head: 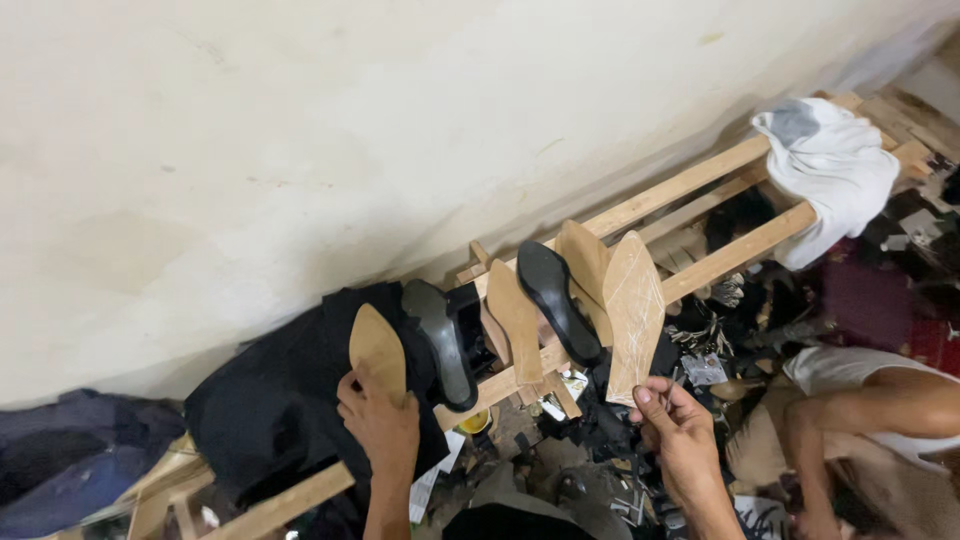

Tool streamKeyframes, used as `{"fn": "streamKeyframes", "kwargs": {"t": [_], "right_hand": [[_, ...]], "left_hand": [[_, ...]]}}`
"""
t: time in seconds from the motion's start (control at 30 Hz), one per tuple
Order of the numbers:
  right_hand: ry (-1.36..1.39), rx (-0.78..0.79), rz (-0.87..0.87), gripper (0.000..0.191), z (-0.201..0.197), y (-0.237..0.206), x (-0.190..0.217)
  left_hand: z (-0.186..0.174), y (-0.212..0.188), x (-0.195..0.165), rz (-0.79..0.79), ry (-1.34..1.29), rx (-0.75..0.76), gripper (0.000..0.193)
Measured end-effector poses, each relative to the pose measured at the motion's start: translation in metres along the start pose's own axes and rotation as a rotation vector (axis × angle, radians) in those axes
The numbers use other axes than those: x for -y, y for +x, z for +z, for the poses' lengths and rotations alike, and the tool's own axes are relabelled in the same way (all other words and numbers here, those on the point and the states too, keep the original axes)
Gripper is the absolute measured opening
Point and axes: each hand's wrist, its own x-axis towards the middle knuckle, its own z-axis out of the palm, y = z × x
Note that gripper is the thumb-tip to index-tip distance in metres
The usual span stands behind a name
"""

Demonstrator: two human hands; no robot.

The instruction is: The person uses a wooden shoe insole template and a marking tool to trace multiple outlines onto a large sheet of black material. They repeatedly position the template, trace the shape, and move it to a new spot to create a row of identical insole outlines.

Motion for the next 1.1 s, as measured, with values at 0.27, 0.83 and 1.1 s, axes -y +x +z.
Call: {"fn": "streamKeyframes", "kwargs": {"t": [0.27,0.83,1.1], "right_hand": [[-0.07,0.134,-0.021,0.021,0.027,0.01,-0.002],[-0.077,0.069,-0.026,0.021,0.024,0.006,0.008],[0.078,-0.051,-0.115,0.02,0.001,-0.01,0.021]], "left_hand": [[-0.015,0.007,0.008,-0.124,-1.249,0.214,0.082],[-0.004,-0.014,-0.123,0.118,-1.437,0.959,0.045],[0.001,-0.033,-0.156,-0.048,-1.554,1.334,0.059]]}}
